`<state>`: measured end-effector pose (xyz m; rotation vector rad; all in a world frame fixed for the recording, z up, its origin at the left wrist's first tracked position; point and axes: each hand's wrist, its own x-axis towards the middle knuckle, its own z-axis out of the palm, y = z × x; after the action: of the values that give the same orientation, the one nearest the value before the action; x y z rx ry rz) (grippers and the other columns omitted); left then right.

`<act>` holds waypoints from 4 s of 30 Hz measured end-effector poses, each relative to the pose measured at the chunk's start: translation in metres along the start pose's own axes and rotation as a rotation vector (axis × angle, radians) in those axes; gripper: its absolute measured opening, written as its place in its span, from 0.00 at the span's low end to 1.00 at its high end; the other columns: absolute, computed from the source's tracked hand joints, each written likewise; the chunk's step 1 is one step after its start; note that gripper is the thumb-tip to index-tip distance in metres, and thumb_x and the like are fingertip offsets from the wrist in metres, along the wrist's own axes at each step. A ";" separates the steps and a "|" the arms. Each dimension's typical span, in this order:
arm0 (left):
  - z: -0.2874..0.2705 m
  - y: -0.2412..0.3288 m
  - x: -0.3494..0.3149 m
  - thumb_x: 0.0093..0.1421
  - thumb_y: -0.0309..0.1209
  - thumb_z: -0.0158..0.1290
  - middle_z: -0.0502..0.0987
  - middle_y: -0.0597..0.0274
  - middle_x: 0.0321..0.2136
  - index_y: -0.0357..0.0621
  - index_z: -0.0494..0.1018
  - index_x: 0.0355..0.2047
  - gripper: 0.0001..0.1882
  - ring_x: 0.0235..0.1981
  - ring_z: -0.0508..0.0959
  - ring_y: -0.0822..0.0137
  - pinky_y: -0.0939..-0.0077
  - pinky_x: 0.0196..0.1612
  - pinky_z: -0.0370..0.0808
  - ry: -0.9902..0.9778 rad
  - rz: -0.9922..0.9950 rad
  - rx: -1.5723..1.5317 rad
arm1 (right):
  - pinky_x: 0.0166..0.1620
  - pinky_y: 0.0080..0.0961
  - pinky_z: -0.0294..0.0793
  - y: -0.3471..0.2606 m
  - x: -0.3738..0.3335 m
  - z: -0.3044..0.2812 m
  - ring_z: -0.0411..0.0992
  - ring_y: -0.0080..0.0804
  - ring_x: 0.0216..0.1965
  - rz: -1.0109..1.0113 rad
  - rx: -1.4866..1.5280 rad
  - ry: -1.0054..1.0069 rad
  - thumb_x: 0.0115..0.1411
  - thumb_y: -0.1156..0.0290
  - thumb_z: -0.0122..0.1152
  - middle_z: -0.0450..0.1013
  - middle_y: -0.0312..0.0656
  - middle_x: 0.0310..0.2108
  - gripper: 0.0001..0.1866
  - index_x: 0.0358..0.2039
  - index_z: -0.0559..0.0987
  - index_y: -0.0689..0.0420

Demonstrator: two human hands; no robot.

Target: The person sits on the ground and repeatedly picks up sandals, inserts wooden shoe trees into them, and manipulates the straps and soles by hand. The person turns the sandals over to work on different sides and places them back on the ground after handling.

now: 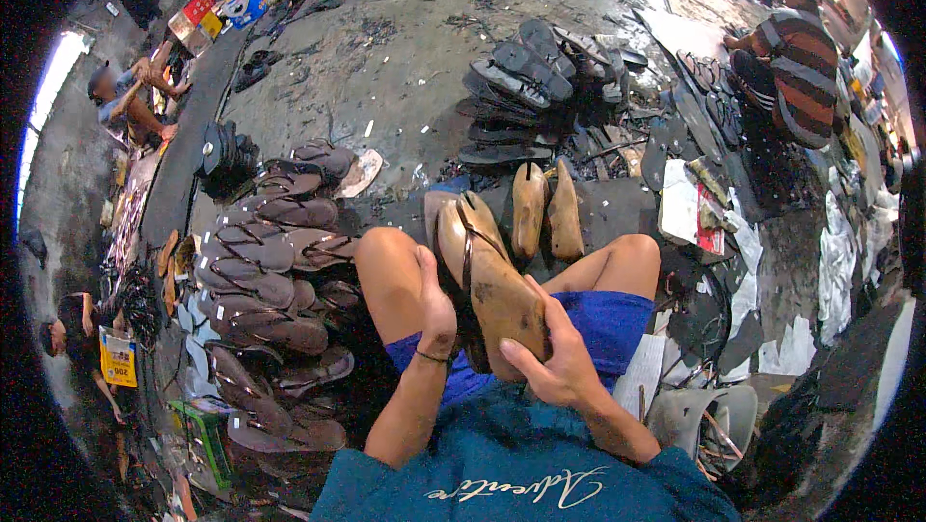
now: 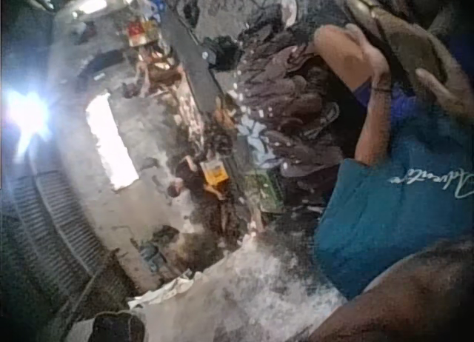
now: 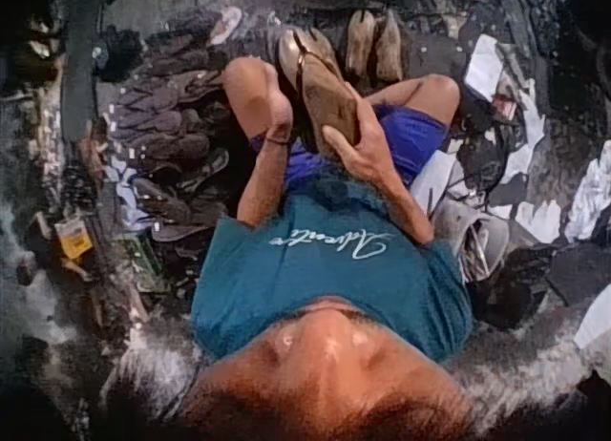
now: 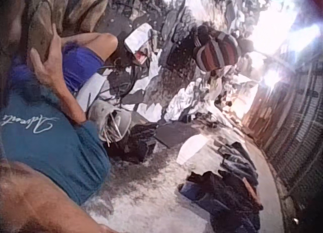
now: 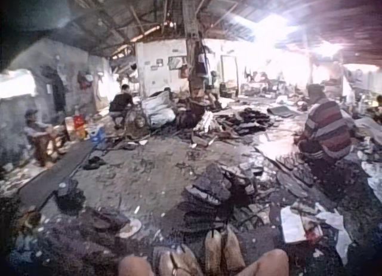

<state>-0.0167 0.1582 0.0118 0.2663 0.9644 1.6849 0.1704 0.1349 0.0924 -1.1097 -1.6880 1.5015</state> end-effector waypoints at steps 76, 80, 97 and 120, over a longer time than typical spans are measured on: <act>-0.030 0.047 -0.155 0.51 0.23 0.66 0.80 0.53 0.45 0.42 0.77 0.43 0.19 0.51 0.79 0.52 0.45 0.61 0.72 -0.516 0.220 0.778 | 0.60 0.40 0.70 0.002 -0.037 -0.020 0.67 0.44 0.60 -0.315 -0.252 -0.572 0.30 0.75 0.69 0.72 0.40 0.52 0.40 0.52 0.76 0.56; -0.022 0.065 -0.153 0.50 0.22 0.65 0.79 0.56 0.40 0.42 0.80 0.37 0.12 0.48 0.79 0.55 0.48 0.60 0.74 -0.645 0.272 1.061 | 0.59 0.41 0.69 0.003 -0.037 -0.020 0.67 0.45 0.61 -0.331 -0.282 -0.607 0.29 0.74 0.70 0.72 0.39 0.52 0.40 0.51 0.76 0.56; -0.011 0.054 -0.076 0.56 0.21 0.61 0.81 0.56 0.42 0.37 0.73 0.49 0.20 0.41 0.82 0.64 0.69 0.46 0.79 0.018 0.038 0.533 | 0.55 0.45 0.70 0.182 0.165 -0.028 0.71 0.48 0.53 -0.014 -0.084 0.432 0.61 0.61 0.67 0.69 0.53 0.54 0.33 0.60 0.67 0.65; -0.035 0.009 -0.108 0.59 0.39 0.65 0.67 0.43 0.61 0.42 0.57 0.64 0.40 0.53 0.78 0.51 0.55 0.48 0.83 -0.187 -0.430 0.034 | 0.66 0.54 0.57 0.236 0.220 -0.106 0.59 0.64 0.64 0.646 -0.943 0.943 0.56 0.53 0.67 0.55 0.64 0.66 0.51 0.69 0.49 0.62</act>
<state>-0.0065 0.0462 0.0278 0.2166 0.8412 1.2292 0.2052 0.3795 -0.1408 -2.5040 -1.3169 0.1580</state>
